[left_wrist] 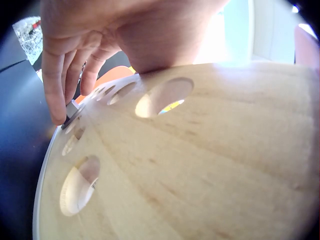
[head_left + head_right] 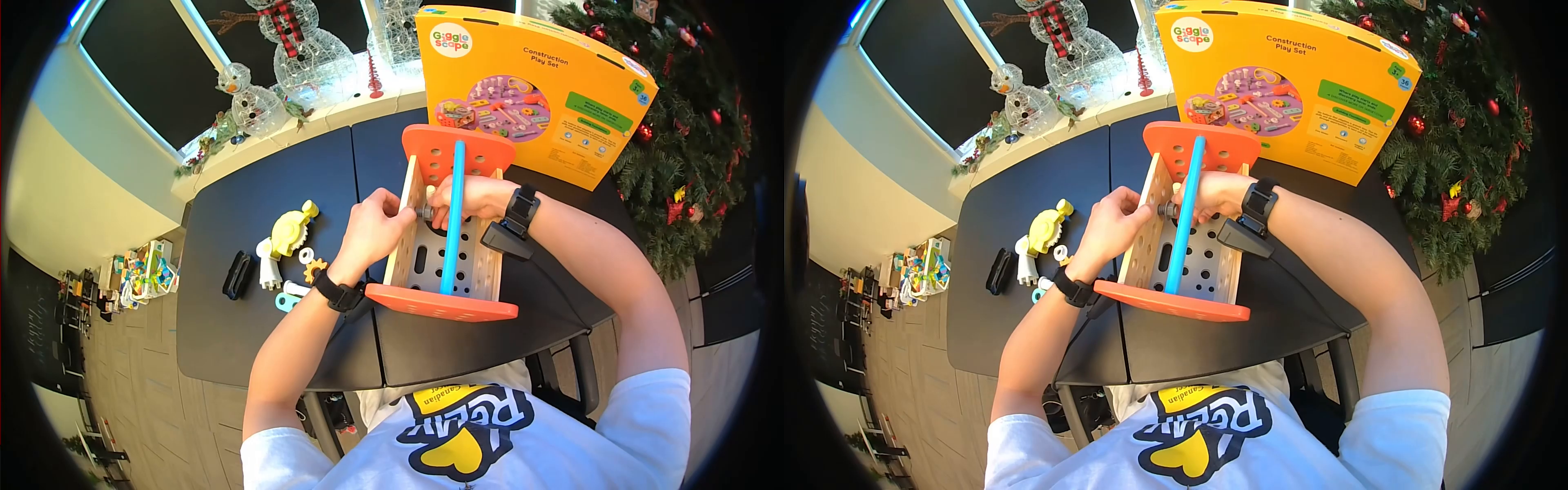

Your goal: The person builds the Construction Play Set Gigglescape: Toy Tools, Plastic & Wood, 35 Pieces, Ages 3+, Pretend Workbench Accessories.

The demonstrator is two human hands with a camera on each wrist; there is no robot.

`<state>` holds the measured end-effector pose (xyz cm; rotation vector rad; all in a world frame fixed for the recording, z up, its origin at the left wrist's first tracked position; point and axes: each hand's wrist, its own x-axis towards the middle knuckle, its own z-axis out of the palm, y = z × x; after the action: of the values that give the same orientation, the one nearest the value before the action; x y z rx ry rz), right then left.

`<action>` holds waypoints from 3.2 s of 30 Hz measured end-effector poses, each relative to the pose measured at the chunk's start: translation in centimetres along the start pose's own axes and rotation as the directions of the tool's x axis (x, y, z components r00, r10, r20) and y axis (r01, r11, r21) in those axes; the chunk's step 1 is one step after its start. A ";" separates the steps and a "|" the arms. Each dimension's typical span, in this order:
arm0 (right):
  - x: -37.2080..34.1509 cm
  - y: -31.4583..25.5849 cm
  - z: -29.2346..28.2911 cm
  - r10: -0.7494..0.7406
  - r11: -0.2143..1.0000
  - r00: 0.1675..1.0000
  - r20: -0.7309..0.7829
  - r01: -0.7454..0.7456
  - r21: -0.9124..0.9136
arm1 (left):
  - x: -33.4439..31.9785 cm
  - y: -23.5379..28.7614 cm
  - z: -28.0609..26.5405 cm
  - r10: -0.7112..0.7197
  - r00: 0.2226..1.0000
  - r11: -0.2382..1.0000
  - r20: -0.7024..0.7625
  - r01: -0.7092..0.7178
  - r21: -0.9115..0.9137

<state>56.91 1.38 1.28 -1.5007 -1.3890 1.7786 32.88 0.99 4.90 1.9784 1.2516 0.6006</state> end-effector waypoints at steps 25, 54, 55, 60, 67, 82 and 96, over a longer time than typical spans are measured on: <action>-1.3 -1.3 1.1 0.027 0.996 0.999 -0.042 -0.023 0.086 | 0.0 -0.3 0.2 0.028 0.999 0.999 -0.027 -0.029 -0.029; -1.6 -1.6 1.3 0.058 0.998 0.996 -0.075 -0.055 0.042 | 0.1 -0.4 0.2 0.012 1.000 1.000 0.000 -0.012 -0.016; -1.9 -2.0 1.6 0.056 0.998 0.995 -0.077 -0.055 0.014 | 0.1 -0.4 0.2 0.008 1.000 1.000 0.001 -0.008 -0.017; -1.6 -1.2 1.6 -0.043 0.984 0.998 -0.056 0.032 -0.175 | 0.2 -0.4 0.2 0.006 1.000 1.000 0.005 -0.006 -0.019; -1.2 -1.3 1.3 0.048 0.998 0.998 -0.042 -0.050 -0.043 | 0.1 -0.1 0.0 -0.006 1.000 1.000 0.013 0.006 -0.013; -1.2 -1.2 1.2 0.030 0.994 1.000 0.004 -0.029 -0.104 | 0.0 -0.1 0.1 -0.003 1.000 1.000 -0.001 0.003 -0.024; -1.4 -1.1 1.1 -0.015 0.994 1.000 0.006 0.015 -0.111 | 0.0 0.0 0.1 0.002 1.000 1.000 0.001 -0.002 -0.009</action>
<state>56.03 0.26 2.84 -1.5387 -1.5202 1.7225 32.92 1.01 4.83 1.9728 1.2439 0.6053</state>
